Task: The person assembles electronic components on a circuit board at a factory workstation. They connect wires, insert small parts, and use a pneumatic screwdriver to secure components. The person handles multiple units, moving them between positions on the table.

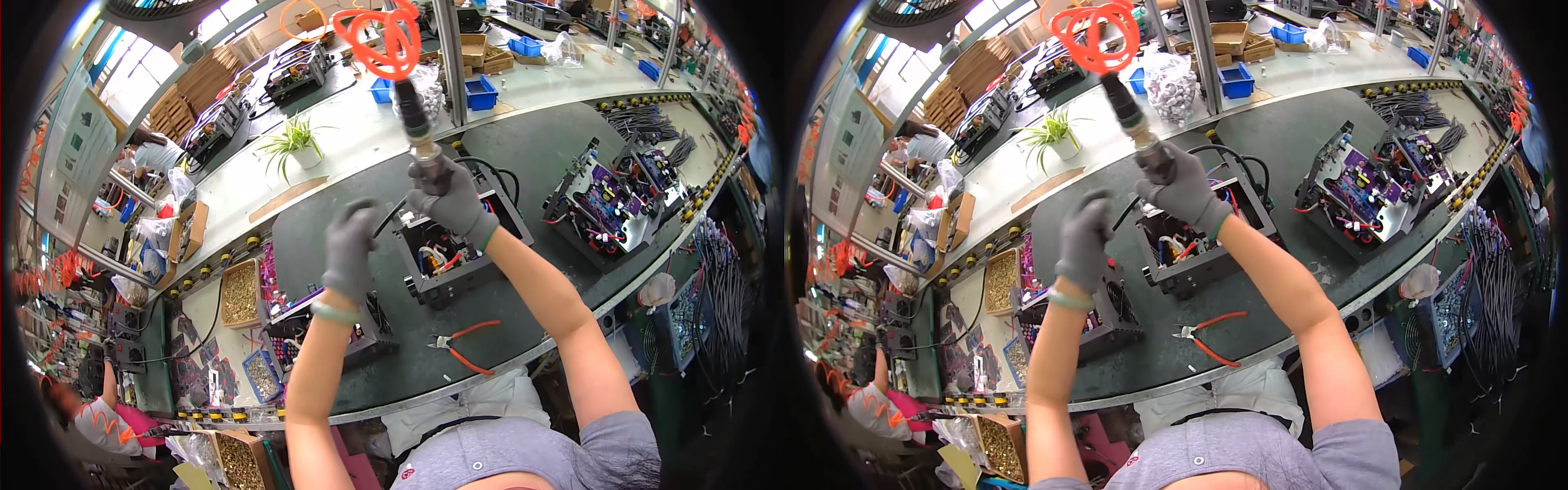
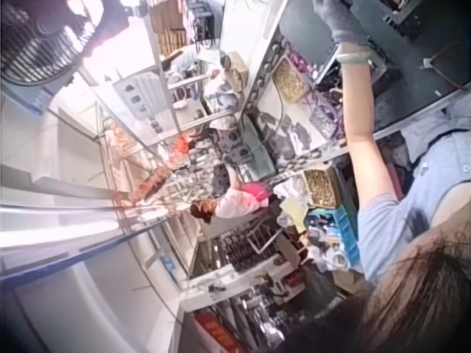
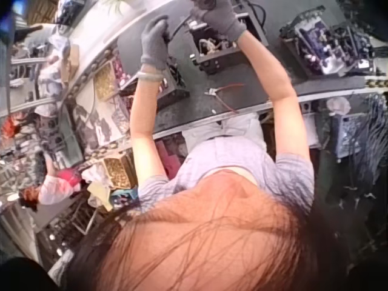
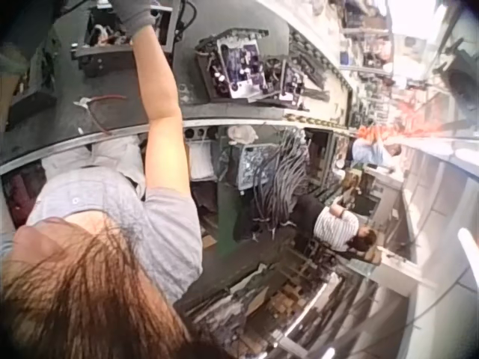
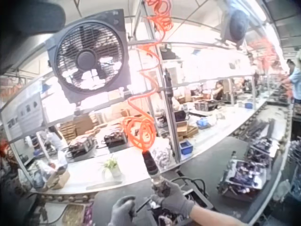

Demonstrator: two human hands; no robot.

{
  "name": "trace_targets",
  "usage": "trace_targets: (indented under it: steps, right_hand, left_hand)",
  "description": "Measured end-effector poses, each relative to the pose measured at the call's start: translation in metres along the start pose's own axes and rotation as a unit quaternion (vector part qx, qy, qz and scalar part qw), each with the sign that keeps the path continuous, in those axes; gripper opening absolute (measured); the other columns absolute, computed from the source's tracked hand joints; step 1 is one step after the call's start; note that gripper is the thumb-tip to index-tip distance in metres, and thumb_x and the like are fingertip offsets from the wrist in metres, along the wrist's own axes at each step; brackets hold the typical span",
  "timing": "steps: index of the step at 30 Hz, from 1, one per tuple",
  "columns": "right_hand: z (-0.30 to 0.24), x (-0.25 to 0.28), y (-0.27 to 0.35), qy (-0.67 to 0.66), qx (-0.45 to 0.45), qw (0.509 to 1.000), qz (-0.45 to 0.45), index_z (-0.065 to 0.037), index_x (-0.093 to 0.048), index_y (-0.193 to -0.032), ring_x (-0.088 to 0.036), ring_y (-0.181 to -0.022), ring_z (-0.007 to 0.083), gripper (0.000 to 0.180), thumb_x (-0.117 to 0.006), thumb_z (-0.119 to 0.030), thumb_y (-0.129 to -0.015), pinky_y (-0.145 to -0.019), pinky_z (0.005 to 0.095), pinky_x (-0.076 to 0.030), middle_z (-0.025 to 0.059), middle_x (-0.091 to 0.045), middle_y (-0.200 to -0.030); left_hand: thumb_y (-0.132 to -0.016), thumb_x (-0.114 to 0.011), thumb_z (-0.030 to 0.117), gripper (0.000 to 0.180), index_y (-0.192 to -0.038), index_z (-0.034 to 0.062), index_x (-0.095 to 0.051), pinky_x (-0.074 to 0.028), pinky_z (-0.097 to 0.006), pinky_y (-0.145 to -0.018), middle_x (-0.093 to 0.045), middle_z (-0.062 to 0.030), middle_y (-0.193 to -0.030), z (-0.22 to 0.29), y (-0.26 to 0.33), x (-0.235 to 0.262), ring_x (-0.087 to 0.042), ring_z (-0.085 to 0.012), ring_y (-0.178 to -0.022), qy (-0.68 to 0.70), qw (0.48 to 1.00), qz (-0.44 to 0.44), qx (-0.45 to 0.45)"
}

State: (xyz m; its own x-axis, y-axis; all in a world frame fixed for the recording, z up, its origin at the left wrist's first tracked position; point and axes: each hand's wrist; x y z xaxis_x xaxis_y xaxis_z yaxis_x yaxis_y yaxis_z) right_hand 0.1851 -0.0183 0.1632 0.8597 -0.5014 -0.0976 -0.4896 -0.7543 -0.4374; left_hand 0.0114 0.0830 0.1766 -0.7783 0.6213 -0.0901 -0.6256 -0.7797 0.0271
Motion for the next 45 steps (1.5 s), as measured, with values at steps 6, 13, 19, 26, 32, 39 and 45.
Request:
trace_targets:
  steps: [6, 13, 19, 26, 32, 39, 45]
  right_hand:
    - [-0.005, 0.011, 0.001, 0.033, 0.043, 0.998, 0.028, -0.003, -0.06, -0.111, -0.055, -0.079, 0.002, 0.033, -0.074, -0.003, -0.082, -0.072, 0.024, -0.049, -0.0029, -0.062, -0.089]
    - [-0.105, 0.002, 0.09, -0.133, 0.104, 0.984, 0.055, -0.005, -0.053, -0.118, -0.053, -0.072, 0.0087, 0.041, -0.075, -0.007, -0.084, -0.065, 0.026, -0.048, 0.0012, -0.06, -0.093]
    - [-0.114, -0.001, 0.158, -0.186, 0.226, 0.952, 0.085, -0.005, -0.05, -0.119, -0.063, -0.065, 0.0226, 0.053, -0.082, -0.024, -0.082, -0.061, 0.0363, -0.057, 0.0111, -0.059, -0.078]
    - [-0.108, -0.021, 0.167, -0.229, 0.166, 0.94, 0.19, -0.002, -0.048, -0.12, -0.055, -0.069, 0.0186, 0.049, -0.072, -0.014, -0.08, -0.062, 0.0313, -0.05, 0.0066, -0.051, -0.082]
    - [-0.077, 0.045, 0.151, -0.316, 0.19, 0.92, -0.133, 0.0, -0.049, -0.12, -0.056, -0.061, 0.0204, 0.055, -0.077, -0.024, -0.08, -0.05, 0.0344, -0.052, 0.01, -0.052, -0.078]
    - [-0.121, -0.028, 0.157, -0.187, 0.132, 0.904, 0.361, 0.003, -0.047, -0.12, -0.05, -0.069, 0.014, 0.055, -0.073, -0.023, -0.079, -0.066, 0.0288, -0.044, 0.0085, -0.051, -0.088]
    - [-0.112, 0.012, 0.161, -0.177, 0.149, 0.934, 0.273, 0.005, -0.047, -0.116, -0.045, -0.071, 0.0129, 0.057, -0.071, -0.029, -0.078, -0.07, 0.0281, -0.038, 0.0059, -0.043, -0.088]
  left_hand:
    - [-0.096, -0.052, 0.009, 0.019, -0.113, 0.0027, -0.058, -0.053, -0.024, -0.065, -0.061, -0.0053, -0.093, -0.026, 0.11, 0.007, -0.062, -0.0149, -0.078, 0.47, 0.873, -0.023, 0.127]
    - [-0.105, -0.043, 0.028, 0.028, -0.118, 0.005, -0.053, -0.036, -0.021, -0.044, -0.06, -0.0056, -0.079, -0.068, 0.178, -0.049, -0.047, -0.0083, -0.05, 0.302, 0.9, -0.192, 0.25]
    - [-0.101, -0.057, 0.024, 0.027, -0.116, 0.0016, -0.06, -0.028, -0.02, -0.043, -0.054, 0.0018, -0.072, -0.053, 0.159, -0.064, -0.037, -0.0041, -0.048, 0.181, 0.945, -0.165, 0.218]
    - [-0.102, -0.054, 0.032, 0.027, -0.113, 0.0072, -0.059, -0.028, -0.022, -0.044, -0.043, 0.0034, -0.071, -0.073, 0.168, -0.056, -0.035, -0.0051, -0.052, 0.363, 0.891, -0.185, 0.198]
    - [-0.101, -0.057, 0.038, 0.033, -0.102, 0.0056, -0.059, -0.027, -0.02, -0.037, -0.045, 0.0039, -0.063, -0.078, 0.16, -0.061, -0.035, -0.0029, -0.042, 0.314, 0.894, -0.235, 0.215]
    - [-0.104, -0.052, 0.038, 0.032, -0.095, 0.0069, -0.056, -0.028, -0.02, -0.038, -0.049, 0.0036, -0.064, -0.052, 0.163, -0.066, -0.037, -0.0027, -0.043, 0.29, 0.926, -0.173, 0.171]
    - [-0.101, -0.053, 0.042, 0.042, -0.12, 0.0058, -0.058, -0.048, -0.028, -0.057, -0.066, -0.0067, -0.092, -0.07, 0.135, -0.074, -0.061, -0.0137, -0.075, 0.081, 0.979, -0.156, -0.104]
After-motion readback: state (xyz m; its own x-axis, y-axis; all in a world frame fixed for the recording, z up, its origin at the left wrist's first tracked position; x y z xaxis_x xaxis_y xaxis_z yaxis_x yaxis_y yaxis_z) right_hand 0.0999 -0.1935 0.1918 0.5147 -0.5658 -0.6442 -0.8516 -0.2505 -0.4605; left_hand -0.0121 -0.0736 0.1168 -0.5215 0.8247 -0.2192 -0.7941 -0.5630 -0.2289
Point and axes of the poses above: each hand's wrist, its own y-axis away from the middle knuckle, its own x-axis out of the back of the hand, z = x × y
